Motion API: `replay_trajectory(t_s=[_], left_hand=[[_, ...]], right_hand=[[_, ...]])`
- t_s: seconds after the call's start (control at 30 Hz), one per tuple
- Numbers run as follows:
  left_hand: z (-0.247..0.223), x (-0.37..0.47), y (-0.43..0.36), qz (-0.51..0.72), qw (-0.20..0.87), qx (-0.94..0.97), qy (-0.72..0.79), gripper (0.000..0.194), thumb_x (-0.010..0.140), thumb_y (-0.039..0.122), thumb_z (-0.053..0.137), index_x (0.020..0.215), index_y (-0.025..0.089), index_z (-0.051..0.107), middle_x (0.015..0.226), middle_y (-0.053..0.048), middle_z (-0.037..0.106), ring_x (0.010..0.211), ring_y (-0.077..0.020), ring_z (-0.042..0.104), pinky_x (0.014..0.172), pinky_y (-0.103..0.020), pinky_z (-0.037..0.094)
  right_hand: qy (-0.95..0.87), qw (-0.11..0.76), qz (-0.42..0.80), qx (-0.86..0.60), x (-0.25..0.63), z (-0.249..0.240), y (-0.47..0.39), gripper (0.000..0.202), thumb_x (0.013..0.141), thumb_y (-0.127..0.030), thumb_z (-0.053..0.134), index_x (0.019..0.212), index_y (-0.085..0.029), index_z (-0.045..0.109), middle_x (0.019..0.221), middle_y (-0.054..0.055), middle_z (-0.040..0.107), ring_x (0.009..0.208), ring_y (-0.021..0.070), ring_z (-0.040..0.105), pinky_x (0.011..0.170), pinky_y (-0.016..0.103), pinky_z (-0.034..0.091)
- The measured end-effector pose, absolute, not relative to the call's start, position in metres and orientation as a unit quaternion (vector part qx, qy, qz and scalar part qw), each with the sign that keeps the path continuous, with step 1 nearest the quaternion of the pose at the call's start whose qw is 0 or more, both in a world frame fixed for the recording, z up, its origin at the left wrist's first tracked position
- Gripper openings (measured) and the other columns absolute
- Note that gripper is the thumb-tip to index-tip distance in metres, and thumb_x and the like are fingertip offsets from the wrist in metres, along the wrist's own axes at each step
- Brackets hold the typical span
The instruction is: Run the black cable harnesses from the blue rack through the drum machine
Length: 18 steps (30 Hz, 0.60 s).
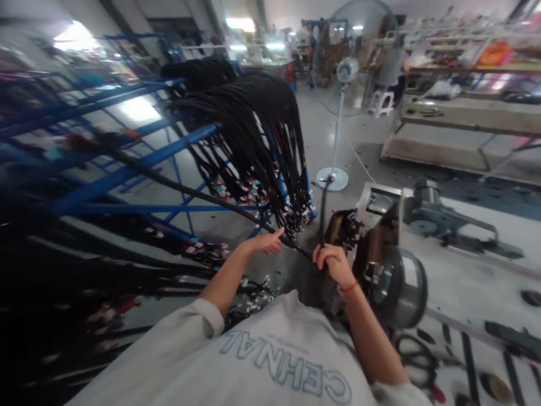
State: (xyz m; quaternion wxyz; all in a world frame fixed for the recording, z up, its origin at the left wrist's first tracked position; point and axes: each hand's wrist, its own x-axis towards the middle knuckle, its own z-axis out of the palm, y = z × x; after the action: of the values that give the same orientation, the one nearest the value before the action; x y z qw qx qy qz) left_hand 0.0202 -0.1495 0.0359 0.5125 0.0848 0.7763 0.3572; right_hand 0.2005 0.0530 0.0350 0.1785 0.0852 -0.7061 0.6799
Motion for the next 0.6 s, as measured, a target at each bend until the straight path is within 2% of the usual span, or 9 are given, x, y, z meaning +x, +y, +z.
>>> replay_trajectory(t_s=[0.07, 0.13, 0.23, 0.33, 0.4, 0.47, 0.53, 0.6], left_hand=[[0.045, 0.034, -0.115, 0.392, 0.653, 0.098, 0.641, 0.062, 0.087, 0.067, 0.044, 0.101, 0.011, 0.067, 0.092, -0.018, 0.075, 0.092, -0.0305, 0.070, 0.078, -0.037, 0.052], [0.056, 0.043, -0.081, 0.507, 0.688, 0.078, 0.514, 0.057, 0.090, 0.062, 0.045, 0.105, 0.011, 0.064, 0.092, -0.015, 0.074, 0.083, -0.0244, 0.071, 0.074, -0.033, 0.054], [0.077, 0.038, -0.040, 0.732, 0.550, 0.004, 0.402, 0.043, 0.095, 0.048, 0.045, 0.106, 0.010, 0.063, 0.083, -0.011, 0.071, 0.066, -0.0150, 0.066, 0.063, -0.026, 0.054], [0.098, 0.028, -0.014, 0.824, 0.454, -0.007, 0.339, 0.030, 0.099, 0.034, 0.041, 0.106, 0.014, 0.063, 0.072, -0.002, 0.063, 0.053, -0.0074, 0.055, 0.051, -0.017, 0.048], [0.107, 0.033, -0.004, 0.811, 0.464, 0.034, 0.355, 0.025, 0.098, 0.029, 0.043, 0.102, 0.015, 0.063, 0.067, 0.001, 0.057, 0.051, -0.0059, 0.051, 0.046, -0.014, 0.043], [0.113, 0.050, -0.001, 0.743, 0.485, 0.128, 0.443, 0.023, 0.095, 0.030, 0.049, 0.099, 0.014, 0.064, 0.069, -0.001, 0.058, 0.058, -0.0086, 0.055, 0.050, -0.016, 0.045], [0.121, 0.070, -0.007, 0.643, 0.436, 0.283, 0.562, 0.025, 0.091, 0.035, 0.055, 0.099, 0.014, 0.065, 0.083, -0.007, 0.065, 0.079, -0.0159, 0.063, 0.067, -0.025, 0.053], [0.133, 0.083, -0.027, 0.559, 0.271, 0.428, 0.657, 0.030, 0.088, 0.038, 0.059, 0.107, 0.016, 0.065, 0.112, -0.012, 0.065, 0.110, -0.0247, 0.059, 0.092, -0.037, 0.051]], right_hand=[[-0.747, 0.157, 0.634, 0.122, 0.219, 0.033, 0.031, 0.025, 0.063, -0.004, 0.038, 0.049, -0.019, 0.052, 0.065, 0.002, 0.059, 0.064, 0.0123, 0.053, 0.064, 0.025, 0.039], [-0.796, 0.118, 0.573, 0.153, 0.234, 0.027, 0.011, 0.022, 0.062, -0.004, 0.039, 0.047, -0.019, 0.048, 0.063, 0.001, 0.055, 0.060, 0.0114, 0.049, 0.060, 0.024, 0.035], [-0.867, 0.011, 0.466, 0.177, 0.256, 0.010, -0.011, 0.020, 0.061, -0.004, 0.044, 0.047, -0.018, 0.044, 0.059, -0.001, 0.047, 0.057, 0.0108, 0.043, 0.056, 0.024, 0.030], [-0.904, -0.058, 0.417, 0.078, 0.273, -0.010, -0.018, 0.022, 0.061, -0.002, 0.046, 0.046, -0.018, 0.048, 0.061, 0.000, 0.049, 0.061, 0.0117, 0.047, 0.060, 0.023, 0.034], [-0.896, -0.067, 0.438, -0.002, 0.280, -0.019, -0.014, 0.023, 0.062, -0.002, 0.045, 0.048, -0.017, 0.055, 0.068, 0.002, 0.056, 0.068, 0.0128, 0.053, 0.067, 0.023, 0.039], [-0.867, -0.059, 0.495, -0.025, 0.281, -0.022, -0.007, 0.026, 0.061, -0.002, 0.043, 0.052, -0.017, 0.062, 0.078, 0.004, 0.061, 0.076, 0.0137, 0.057, 0.074, 0.024, 0.042], [-0.832, -0.043, 0.554, -0.014, 0.275, -0.021, -0.003, 0.029, 0.058, -0.003, 0.041, 0.054, -0.017, 0.066, 0.082, 0.003, 0.063, 0.079, 0.0137, 0.057, 0.077, 0.024, 0.043], [-0.812, -0.026, 0.584, -0.006, 0.261, -0.019, -0.002, 0.029, 0.055, -0.003, 0.040, 0.052, -0.017, 0.066, 0.075, 0.003, 0.062, 0.075, 0.0135, 0.057, 0.075, 0.023, 0.043]])
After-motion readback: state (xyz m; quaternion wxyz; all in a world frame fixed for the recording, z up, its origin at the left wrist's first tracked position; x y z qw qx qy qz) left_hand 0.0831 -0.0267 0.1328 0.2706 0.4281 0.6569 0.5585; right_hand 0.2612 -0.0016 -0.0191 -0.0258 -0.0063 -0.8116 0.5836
